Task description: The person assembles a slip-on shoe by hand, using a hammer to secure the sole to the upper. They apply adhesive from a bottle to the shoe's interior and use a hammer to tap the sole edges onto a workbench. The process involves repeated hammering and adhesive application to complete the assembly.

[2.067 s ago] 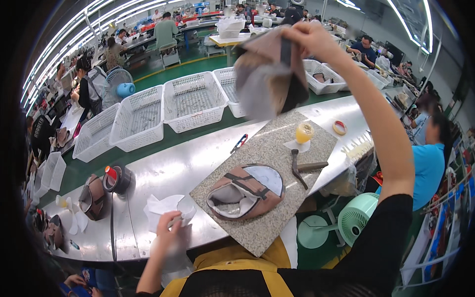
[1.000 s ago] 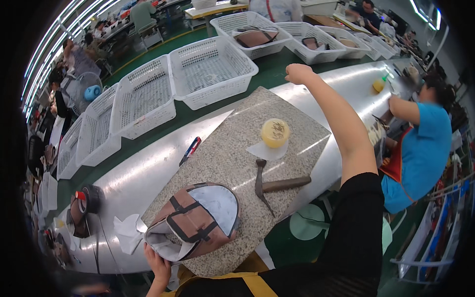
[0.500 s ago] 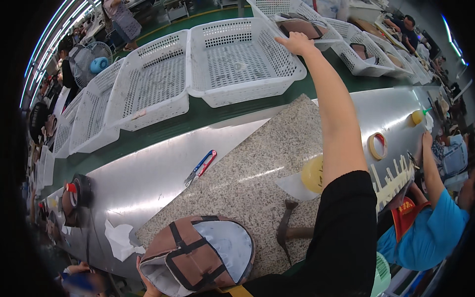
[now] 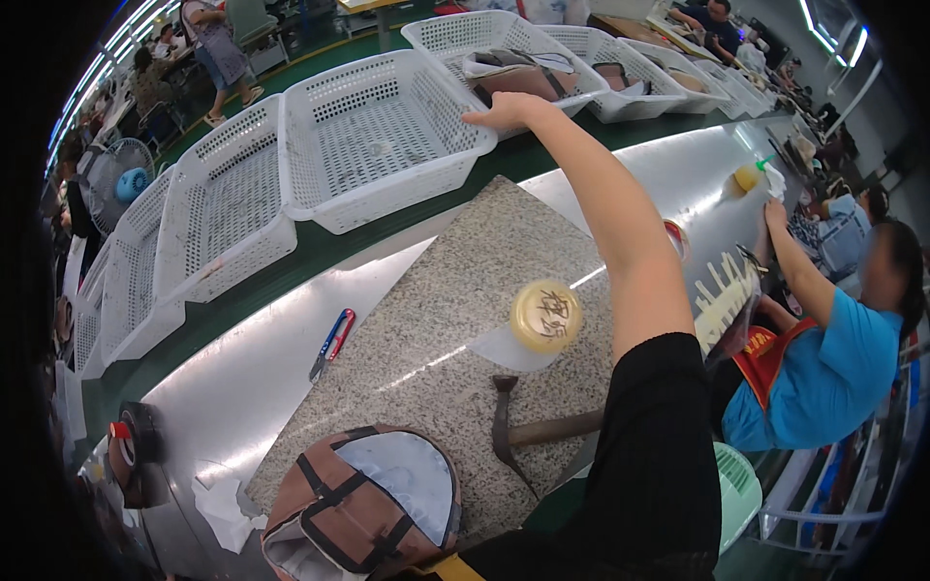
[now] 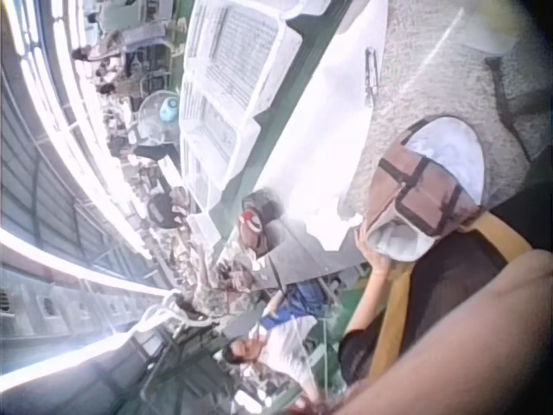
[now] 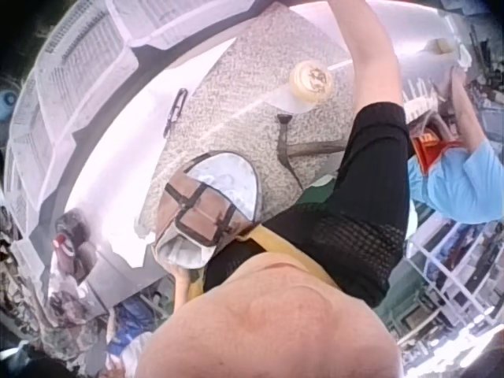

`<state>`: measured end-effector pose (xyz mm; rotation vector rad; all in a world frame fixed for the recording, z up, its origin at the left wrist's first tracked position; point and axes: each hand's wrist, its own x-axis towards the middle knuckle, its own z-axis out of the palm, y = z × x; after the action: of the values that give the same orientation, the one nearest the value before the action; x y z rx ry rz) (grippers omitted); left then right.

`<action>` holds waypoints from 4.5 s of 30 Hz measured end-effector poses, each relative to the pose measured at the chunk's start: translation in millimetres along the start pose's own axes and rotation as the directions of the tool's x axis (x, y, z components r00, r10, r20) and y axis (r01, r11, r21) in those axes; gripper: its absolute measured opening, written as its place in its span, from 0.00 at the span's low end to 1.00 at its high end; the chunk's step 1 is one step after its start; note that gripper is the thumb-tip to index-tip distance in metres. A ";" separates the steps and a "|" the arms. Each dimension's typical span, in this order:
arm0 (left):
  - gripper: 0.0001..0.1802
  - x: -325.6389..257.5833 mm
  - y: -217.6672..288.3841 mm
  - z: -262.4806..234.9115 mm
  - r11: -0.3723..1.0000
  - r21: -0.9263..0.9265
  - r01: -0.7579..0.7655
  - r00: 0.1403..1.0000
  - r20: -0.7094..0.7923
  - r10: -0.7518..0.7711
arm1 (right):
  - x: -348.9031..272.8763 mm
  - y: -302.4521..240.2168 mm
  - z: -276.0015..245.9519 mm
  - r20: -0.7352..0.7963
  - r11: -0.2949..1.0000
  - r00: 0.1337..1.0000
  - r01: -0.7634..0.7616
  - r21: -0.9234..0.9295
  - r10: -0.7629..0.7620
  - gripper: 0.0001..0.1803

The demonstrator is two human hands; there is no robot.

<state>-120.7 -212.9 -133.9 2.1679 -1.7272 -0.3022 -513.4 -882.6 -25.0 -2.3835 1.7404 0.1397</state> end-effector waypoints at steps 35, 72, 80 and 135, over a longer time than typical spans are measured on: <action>0.14 -36.6 -36.6 -46.5 0.882 -0.407 -0.238 0.958 -0.250 0.143 | -540.5 -266.7 162.8 -0.547 0.666 0.799 0.552 0.502 -0.250 0.10; 0.15 86.6 69.1 -104.0 0.774 -0.603 -0.195 0.546 0.589 0.596 | -505.2 -296.2 123.7 -0.203 0.055 0.934 0.195 0.979 0.293 0.16; 0.17 96.1 88.6 -140.0 0.711 -0.696 0.097 0.387 0.685 0.618 | -558.5 -302.9 104.5 -0.491 0.334 0.844 0.409 0.849 0.216 0.12; 0.20 85.7 9.9 -6.2 -0.127 -0.498 0.858 0.446 0.599 0.665 | -547.2 -218.6 133.8 -0.315 0.828 0.785 0.561 -0.002 -0.533 0.09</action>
<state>-107.2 -297.1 -119.9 0.5375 -0.4633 -2.3970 -469.3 -280.1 -33.8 -2.8368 1.0271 -0.4024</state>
